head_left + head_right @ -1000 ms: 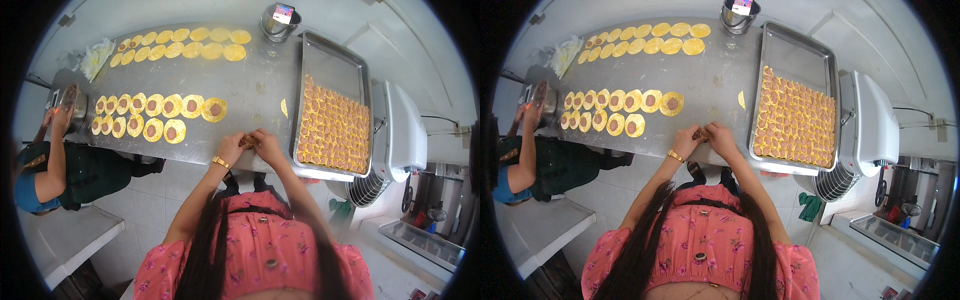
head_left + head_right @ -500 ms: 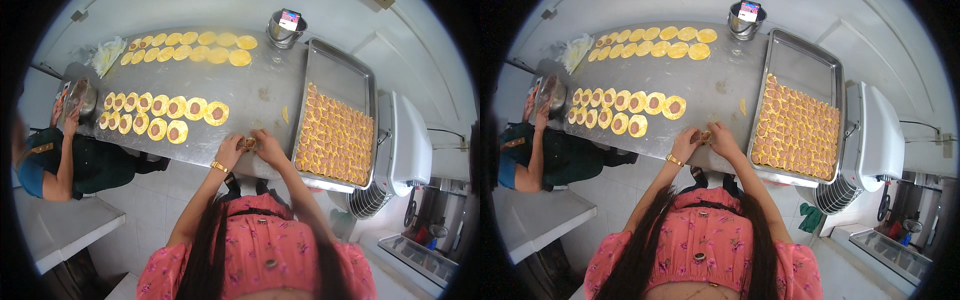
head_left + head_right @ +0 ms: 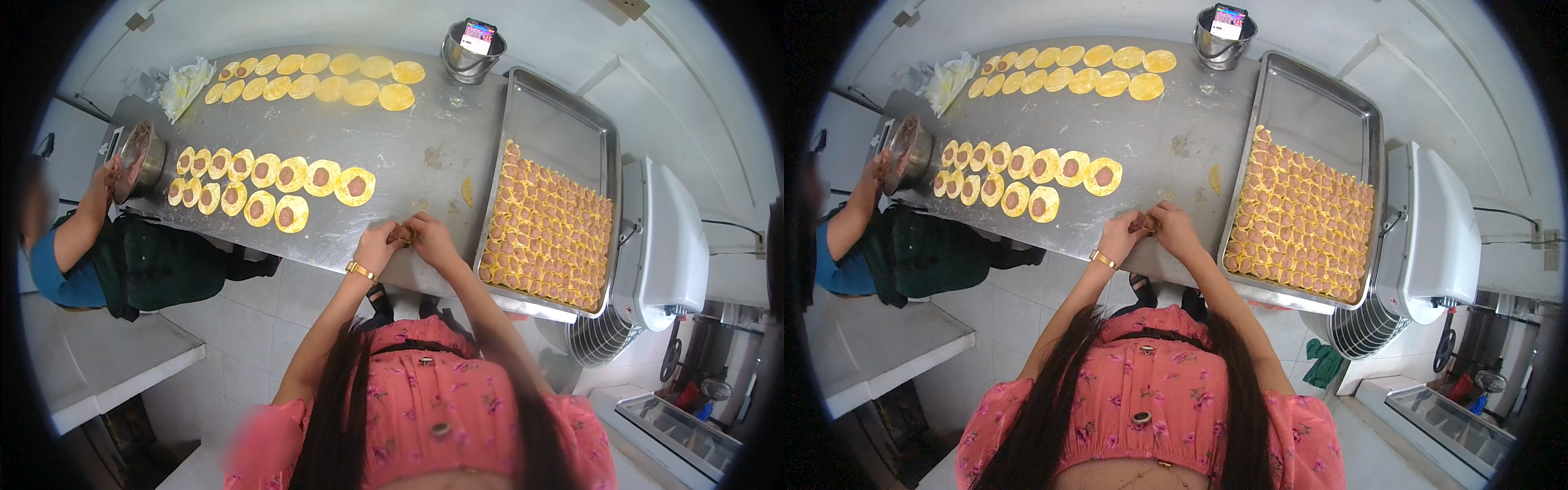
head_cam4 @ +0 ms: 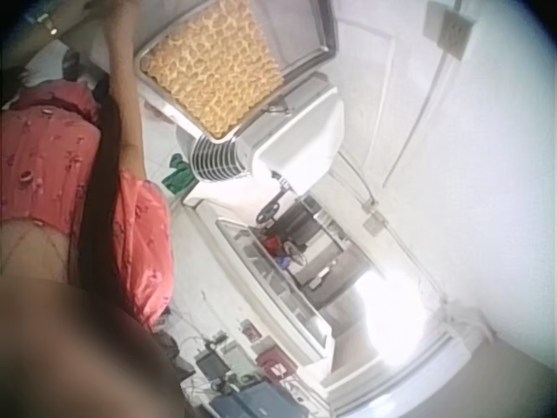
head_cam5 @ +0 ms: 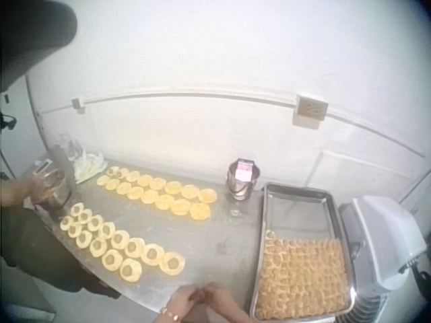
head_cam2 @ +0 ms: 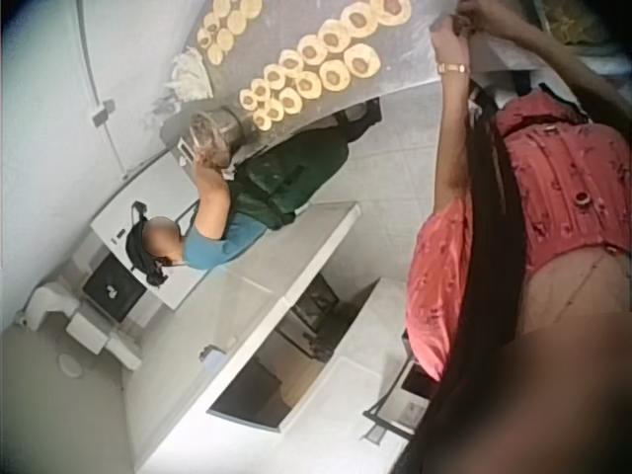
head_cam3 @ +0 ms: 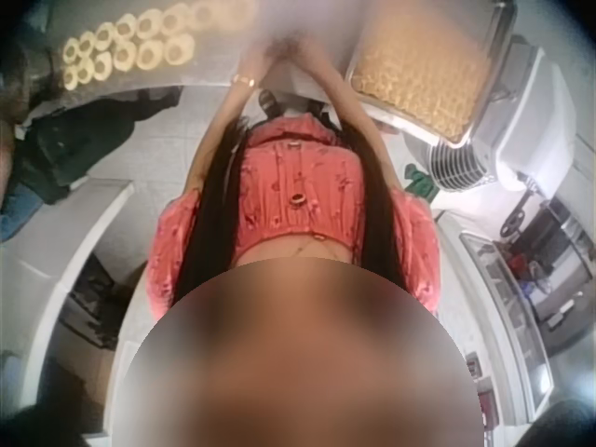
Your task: The person folds small yellow dough circles around a brown filling and places the finished pastries onto a metal tray. Another person works nearby, also handling dough and filling.
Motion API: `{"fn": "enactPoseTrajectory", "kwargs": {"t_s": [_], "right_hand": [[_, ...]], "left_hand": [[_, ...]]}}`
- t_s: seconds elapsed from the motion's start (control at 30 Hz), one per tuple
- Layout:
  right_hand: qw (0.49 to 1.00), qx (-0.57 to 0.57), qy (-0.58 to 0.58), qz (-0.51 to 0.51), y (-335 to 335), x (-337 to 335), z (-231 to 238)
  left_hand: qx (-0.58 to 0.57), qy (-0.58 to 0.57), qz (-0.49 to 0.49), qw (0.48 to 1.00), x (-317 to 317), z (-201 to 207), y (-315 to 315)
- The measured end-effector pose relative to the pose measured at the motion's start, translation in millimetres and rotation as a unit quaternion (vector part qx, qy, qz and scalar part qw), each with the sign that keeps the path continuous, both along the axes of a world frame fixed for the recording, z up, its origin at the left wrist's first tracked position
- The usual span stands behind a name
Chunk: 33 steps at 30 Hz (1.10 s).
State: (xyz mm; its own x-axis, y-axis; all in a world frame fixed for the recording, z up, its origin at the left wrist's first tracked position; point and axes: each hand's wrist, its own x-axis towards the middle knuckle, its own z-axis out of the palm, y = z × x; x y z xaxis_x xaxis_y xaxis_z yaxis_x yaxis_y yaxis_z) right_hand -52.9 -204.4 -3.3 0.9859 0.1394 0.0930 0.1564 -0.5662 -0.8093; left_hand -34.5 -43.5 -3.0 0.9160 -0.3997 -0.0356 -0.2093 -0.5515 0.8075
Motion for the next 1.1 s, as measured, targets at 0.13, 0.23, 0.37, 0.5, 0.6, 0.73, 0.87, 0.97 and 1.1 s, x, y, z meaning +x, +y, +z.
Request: {"fn": "enactPoseTrajectory", "kwargs": {"t_s": [0.13,0.23,0.37,0.5,0.6,0.73,0.87,0.97,1.1], "right_hand": [[0.998,-0.018,-0.043,-0.052,2.4,-4.8,3.4],[1.000,-0.014,0.017,-0.018,2.1,-5.1,6.5],[0.997,0.010,-0.061,-0.043,5.8,-1.6,1.7],[1.000,-0.005,-0.014,-0.015,7.3,-4.2,10.6],[1.000,-0.011,-0.002,-0.005,6.1,-1.8,3.4],[0.999,-0.022,-0.015,0.033,2.4,1.1,-4.5],[0.997,0.072,0.026,-0.010,-40.1,19.2,15.4],[0.983,0.148,0.019,-0.103,-116.0,49.1,51.0],[0.966,-0.022,-0.003,-0.259,-239.8,95.8,56.1]], "left_hand": [[-0.039,-0.038,0.025,0.998,-1.7,-2.4,2.3],[-0.008,-0.019,0.019,1.000,-2.1,0.0,-0.3],[-0.012,0.008,0.047,0.999,-1.8,-1.0,-1.7],[-0.027,0.007,0.055,0.998,-3.8,-4.1,2.8],[0.003,-0.009,0.043,0.999,-2.9,-3.2,3.5],[-0.034,0.045,0.058,0.997,-4.1,-2.8,12.7],[-0.023,0.049,0.212,0.976,-1.2,-6.2,44.0],[0.000,-0.009,0.278,0.961,8.4,-19.1,80.5],[0.027,-0.016,0.328,0.944,27.4,-14.7,78.0]]}}
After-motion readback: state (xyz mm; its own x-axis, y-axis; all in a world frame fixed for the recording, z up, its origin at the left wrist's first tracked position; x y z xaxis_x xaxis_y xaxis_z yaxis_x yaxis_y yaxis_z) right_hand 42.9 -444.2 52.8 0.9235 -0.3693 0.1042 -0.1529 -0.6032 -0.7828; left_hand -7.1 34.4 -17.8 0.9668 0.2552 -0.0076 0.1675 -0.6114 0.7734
